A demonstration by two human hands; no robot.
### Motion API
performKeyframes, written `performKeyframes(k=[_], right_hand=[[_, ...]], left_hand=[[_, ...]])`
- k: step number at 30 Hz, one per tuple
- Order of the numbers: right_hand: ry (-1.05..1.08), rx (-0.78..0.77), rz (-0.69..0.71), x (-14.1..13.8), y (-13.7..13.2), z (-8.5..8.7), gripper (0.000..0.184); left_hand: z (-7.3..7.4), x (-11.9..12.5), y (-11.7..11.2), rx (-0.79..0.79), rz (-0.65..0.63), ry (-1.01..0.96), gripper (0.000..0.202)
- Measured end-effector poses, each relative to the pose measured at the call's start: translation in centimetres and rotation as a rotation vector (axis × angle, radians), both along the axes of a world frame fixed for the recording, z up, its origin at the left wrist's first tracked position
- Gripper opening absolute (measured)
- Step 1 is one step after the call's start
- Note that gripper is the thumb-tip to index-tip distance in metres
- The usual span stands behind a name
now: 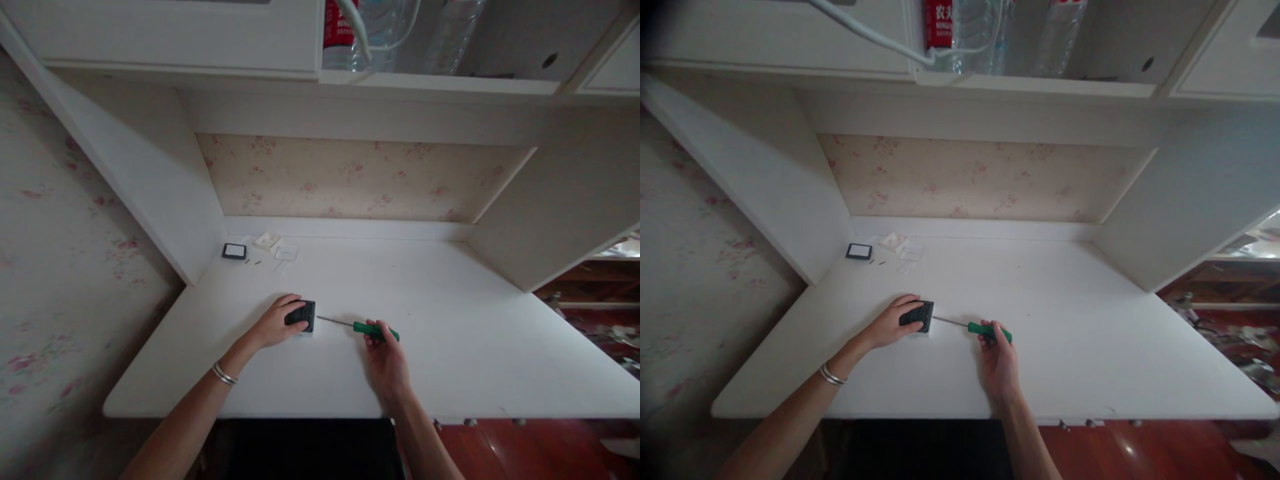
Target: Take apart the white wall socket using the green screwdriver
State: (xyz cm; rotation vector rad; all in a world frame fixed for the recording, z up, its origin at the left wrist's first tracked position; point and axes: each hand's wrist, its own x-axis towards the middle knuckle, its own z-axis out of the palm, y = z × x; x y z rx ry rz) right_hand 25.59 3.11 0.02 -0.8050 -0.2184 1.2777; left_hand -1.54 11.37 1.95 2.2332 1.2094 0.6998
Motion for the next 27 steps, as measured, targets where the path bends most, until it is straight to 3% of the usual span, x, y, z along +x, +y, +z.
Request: performKeyframes(k=[7, 10, 14, 16, 22, 27], right_hand=[[-0.030, -0.023, 0.007, -0.4, -0.4, 0.3, 0.016], [-0.118, -0.005, -0.007, -0.6, -0.5, 1.1, 0.018], [-0.299, 0.053, -0.006, -1.0, -0.4, 3.3, 0.022], [-0.415, 0.081, 0.002, -1.5, -0.2, 4.8, 0.024], [-0.782, 0.212, -0.116, -4.2, 1.4, 8.9, 0.019], [-0.574, 0.328, -0.098, -7.1, 3.7, 10.9, 0.017]], left_hand=[[-1.7, 0.6, -2.0, 0.059, 0.120, -0.103, 0.033], [-1.7, 0.3, -2.6, 0.042, 0.114, -0.137, 0.042], [-1.8, -1.0, -2.7, -0.067, 0.082, -0.182, 0.082], [-1.9, -1.6, -2.5, -0.124, 0.060, -0.201, 0.090], [-1.5, -1.8, -2.0, -0.146, 0.030, -0.243, 0.076], [-1.3, -1.6, -2.1, -0.101, 0.030, -0.256, 0.073]])
